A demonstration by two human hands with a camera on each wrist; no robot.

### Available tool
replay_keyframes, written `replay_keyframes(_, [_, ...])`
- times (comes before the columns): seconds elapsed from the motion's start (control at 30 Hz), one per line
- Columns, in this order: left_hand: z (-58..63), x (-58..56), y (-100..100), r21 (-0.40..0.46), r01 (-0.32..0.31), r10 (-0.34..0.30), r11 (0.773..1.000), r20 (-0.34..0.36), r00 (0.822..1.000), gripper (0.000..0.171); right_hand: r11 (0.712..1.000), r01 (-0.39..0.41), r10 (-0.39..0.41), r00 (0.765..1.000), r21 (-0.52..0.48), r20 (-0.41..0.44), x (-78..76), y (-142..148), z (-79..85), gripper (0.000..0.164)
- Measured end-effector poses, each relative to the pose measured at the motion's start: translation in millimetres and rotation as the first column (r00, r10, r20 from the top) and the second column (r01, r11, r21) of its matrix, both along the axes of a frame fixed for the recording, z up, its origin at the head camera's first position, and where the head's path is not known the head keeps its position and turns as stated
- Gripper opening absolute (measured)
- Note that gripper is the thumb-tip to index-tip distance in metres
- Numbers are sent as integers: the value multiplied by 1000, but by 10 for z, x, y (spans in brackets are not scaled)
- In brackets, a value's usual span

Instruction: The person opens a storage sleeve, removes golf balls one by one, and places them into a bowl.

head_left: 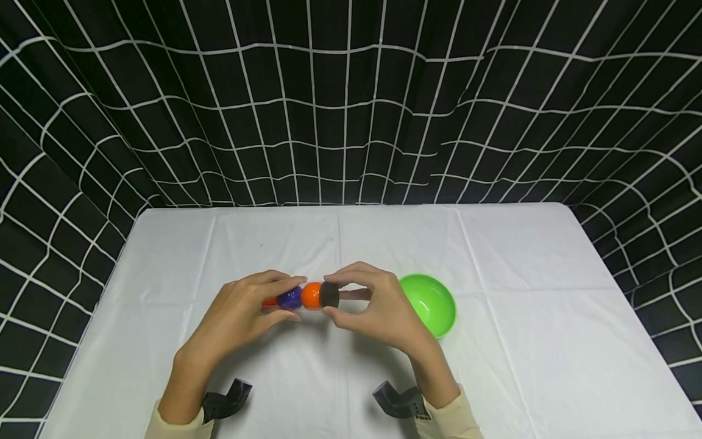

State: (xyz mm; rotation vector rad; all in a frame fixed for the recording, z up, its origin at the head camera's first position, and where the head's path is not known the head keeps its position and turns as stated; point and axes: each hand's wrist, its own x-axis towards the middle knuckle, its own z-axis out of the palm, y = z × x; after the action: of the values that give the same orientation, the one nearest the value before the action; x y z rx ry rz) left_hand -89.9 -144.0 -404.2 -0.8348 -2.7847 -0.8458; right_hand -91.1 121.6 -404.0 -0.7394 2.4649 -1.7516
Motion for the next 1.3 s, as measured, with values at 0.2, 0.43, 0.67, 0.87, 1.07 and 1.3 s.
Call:
replay_keyframes(0.2, [12,7,-15,0,-3,3,1000,-3,1000,58,999,40,-39,999,21,-36,17,-51,24,40])
replay_keyframes(0.43, [15,1,-50,14,-17,17,1000,-7,1000,59,997,72,-72,994,7,-85,28,-118,21,40])
replay_keyframes(0.67, [20,-18,-85,21,-40,40,999,-12,999,60,991,131,-131,980,-9,-148,65,-121,70,41])
replay_keyframes(0.87, [43,-15,-108,39,-40,39,998,11,999,58,992,127,-127,990,2,-65,33,71,90,48])
replay_keyframes(1.07, [59,-10,-133,50,-50,50,998,11,999,57,989,102,-99,995,106,-29,-36,96,-41,44])
replay_keyframes(1.3, [75,-23,-152,112,-51,54,992,-26,998,57,976,100,-100,995,195,-12,-73,-12,-191,32])
